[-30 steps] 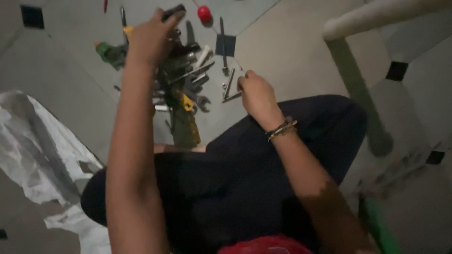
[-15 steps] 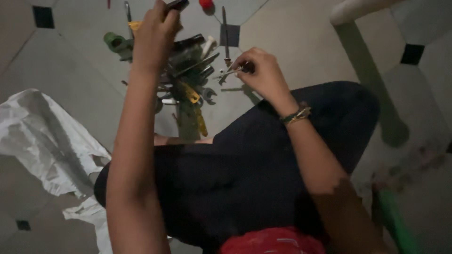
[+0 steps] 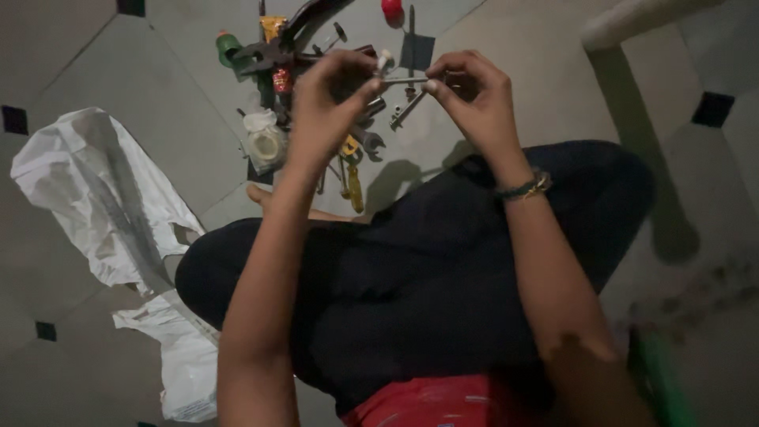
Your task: The person sits on the floor and assembles small metal hardware components. They use a screwdriver to tighten a screw into a metal fitting, then attach a nut to the threaded end. The person handles various tools and parts scattered on the floor, including pliers and wrenches.
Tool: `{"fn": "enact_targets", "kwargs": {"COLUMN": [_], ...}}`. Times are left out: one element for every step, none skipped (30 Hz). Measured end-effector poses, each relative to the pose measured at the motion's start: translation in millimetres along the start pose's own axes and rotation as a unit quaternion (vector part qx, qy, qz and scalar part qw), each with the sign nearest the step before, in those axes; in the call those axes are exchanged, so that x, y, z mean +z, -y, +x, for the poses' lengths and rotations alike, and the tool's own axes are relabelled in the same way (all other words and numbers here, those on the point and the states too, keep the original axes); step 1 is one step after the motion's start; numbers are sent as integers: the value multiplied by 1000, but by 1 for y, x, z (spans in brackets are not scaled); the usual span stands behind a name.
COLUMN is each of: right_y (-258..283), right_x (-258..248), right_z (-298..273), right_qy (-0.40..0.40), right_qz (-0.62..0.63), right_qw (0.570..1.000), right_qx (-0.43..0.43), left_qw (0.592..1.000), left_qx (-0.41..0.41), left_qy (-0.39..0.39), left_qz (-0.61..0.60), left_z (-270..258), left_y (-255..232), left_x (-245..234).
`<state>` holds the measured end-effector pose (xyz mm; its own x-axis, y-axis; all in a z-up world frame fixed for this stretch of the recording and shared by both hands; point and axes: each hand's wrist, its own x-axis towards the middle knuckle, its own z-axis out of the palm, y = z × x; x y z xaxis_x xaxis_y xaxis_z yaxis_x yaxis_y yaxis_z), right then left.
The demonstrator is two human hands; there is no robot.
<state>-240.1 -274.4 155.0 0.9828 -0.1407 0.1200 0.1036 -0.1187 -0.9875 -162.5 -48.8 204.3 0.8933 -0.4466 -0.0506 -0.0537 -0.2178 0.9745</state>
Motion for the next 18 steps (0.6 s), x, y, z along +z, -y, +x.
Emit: {"fn": "enact_targets", "kwargs": {"right_y": [1, 2, 3, 4, 6, 9, 12, 15, 17, 19, 21, 23, 25, 25, 26, 26, 26, 27], "right_x": [1, 1, 2, 3, 5, 7, 8, 9, 11, 12, 13, 15, 16, 17, 17, 17, 17, 16], "right_z": [-1, -2, -1, 0, 1, 1, -1, -3, -6, -9, -9, -10, -11, -11, -12, -13, -12, -10], "right_qy": [-1, -2, 4, 10, 17, 31, 46, 61, 69, 76, 84, 86, 85, 83, 79, 76, 71, 71], "right_qz": [3, 7, 41, 74, 109, 104, 98, 93, 86, 78, 69, 82, 94, 106, 103, 100, 97, 83], "right_qw": [1000, 1000, 999, 997, 994, 994, 994, 993, 994, 994, 994, 993, 992, 991, 991, 992, 993, 994], "right_qx": [-10, -20, -21, -23, -25, -28, -30, -32, -27, -23, -23, -10, 1, 13, 13, 14, 12, 1], "left_qw": [1000, 999, 996, 993, 991, 988, 983, 983, 982, 980, 974, 966, 956, 956, 956, 955, 954, 952], "left_qx": [-12, -29, -44, -60, -49, -39, -29, -41, -56, -71, -58, -45, -30, -27, -26, -25, -35, -45], "left_qy": [-11, -34, -59, -84, -94, -103, -114, -99, -86, -73, -64, -56, -42, -45, -47, -48, -50, -52], "left_qz": [-11, -27, -43, -58, -85, -112, -139, -149, -161, -172, -211, -250, -288, -288, -289, -291, -294, -297], "left_z": [-3, -11, -21, -31, -39, -46, -50, -50, -51, -52, -51, -49, -46, -43, -42, -41, -39, -38], "left_y": [-1, -1, -2, -2, -1, 1, 3, 6, 9, 13, 15, 17, 17, 17, 18, 18, 18, 18], "left_x": [-3, -5, -7, -8, -7, -3, 0, 0, 1, 2, 4, 7, 8, 7, 7, 8, 8, 7]}}
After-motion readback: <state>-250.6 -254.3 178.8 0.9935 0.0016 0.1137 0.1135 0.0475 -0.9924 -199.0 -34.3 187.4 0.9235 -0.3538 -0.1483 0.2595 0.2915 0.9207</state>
